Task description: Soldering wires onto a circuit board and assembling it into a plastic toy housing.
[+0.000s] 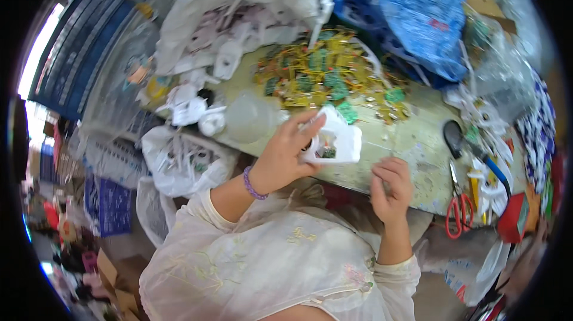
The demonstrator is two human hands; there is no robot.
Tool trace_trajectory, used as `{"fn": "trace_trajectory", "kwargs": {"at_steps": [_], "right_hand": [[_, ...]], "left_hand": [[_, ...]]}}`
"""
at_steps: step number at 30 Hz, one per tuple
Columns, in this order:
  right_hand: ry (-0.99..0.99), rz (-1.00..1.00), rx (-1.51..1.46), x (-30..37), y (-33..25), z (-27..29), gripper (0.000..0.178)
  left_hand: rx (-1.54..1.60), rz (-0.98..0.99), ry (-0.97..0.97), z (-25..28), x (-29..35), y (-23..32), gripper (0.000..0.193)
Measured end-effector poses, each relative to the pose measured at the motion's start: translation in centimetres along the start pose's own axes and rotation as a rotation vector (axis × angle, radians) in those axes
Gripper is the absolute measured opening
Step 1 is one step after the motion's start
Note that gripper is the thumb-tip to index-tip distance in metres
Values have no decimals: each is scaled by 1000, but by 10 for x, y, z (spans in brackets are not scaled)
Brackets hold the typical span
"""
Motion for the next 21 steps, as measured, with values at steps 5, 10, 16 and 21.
{"fn": "trace_trajectory", "kwargs": {"at_steps": [5, 10, 16, 21], "right_hand": [[9, 50, 21, 2, -3, 5, 16], [-56, 75, 50, -3, -5, -5, 16], [-57, 82, 65, -4, -9, -3, 16], [-21, 78, 107, -5, -11, -2, 16]], "left_hand": [[338, 325, 791, 71, 67, -76, 81], [458, 806, 1491, 131, 160, -172, 79], [105, 1471, 1404, 128, 210, -234, 106], [-172, 648, 1399, 154, 124, -164, 98]]}}
Point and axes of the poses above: each hand's wrist, its own x-axis away from the middle knuckle, its own z-axis out of the back of the hand, y = z × x, the point moved 3 cm from there along -x, towards the middle knuckle, and after that the axes turned 10 degrees about z, right-handed, at the moved point
